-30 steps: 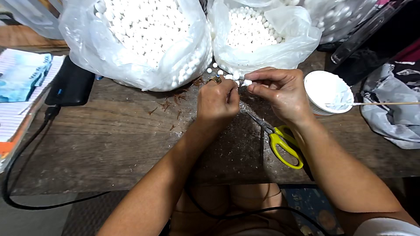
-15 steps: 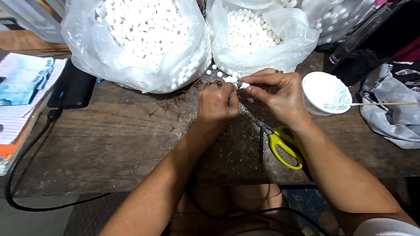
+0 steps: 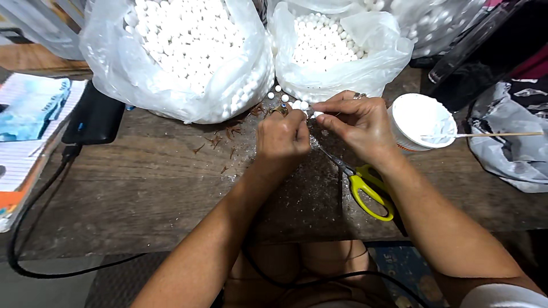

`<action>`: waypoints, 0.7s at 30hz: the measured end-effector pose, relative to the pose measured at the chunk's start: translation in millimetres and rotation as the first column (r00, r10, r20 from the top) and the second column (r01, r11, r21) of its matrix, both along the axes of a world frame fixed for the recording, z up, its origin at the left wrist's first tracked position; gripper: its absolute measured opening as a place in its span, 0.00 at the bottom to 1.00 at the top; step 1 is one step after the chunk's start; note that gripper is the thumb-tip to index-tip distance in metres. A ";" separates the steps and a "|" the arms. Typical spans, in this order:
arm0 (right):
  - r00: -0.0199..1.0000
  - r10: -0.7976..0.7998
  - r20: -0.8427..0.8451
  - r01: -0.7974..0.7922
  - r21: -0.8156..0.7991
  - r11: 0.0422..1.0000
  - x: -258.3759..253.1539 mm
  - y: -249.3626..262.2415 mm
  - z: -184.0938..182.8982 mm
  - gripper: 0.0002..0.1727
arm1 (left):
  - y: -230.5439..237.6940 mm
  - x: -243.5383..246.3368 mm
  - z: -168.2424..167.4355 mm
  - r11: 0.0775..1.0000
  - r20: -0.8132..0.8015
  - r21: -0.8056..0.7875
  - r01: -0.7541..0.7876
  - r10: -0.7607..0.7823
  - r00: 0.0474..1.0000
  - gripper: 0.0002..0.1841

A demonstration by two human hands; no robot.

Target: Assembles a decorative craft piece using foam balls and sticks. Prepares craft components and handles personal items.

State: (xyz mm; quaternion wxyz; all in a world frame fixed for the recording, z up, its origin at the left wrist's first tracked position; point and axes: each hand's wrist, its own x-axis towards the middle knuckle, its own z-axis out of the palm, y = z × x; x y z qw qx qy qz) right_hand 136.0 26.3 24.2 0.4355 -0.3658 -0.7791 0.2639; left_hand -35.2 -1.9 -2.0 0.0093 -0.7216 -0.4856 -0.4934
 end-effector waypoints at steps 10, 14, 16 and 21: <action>0.994 0.001 -0.109 -0.012 -0.101 0.995 -2.9 2.3 -3.6 0.08 | -0.6 1.6 1.1 1.000 0.050 -0.001 0.015 -0.015 0.999 0.08; 0.994 0.018 -0.110 -0.030 -0.101 0.994 -3.8 1.9 -5.4 0.08 | -0.5 2.1 0.8 1.000 0.056 0.011 0.008 -0.009 0.998 0.08; 0.993 0.015 -0.118 -0.027 -0.100 0.995 -4.2 2.2 -6.2 0.08 | -0.5 2.5 0.3 1.000 0.065 0.016 0.009 -0.010 0.998 0.08; 0.995 0.034 -0.090 -0.044 -0.114 0.992 -2.2 0.4 0.3 0.09 | -0.5 0.0 0.1 0.999 0.077 -0.019 0.038 -0.036 0.996 0.07</action>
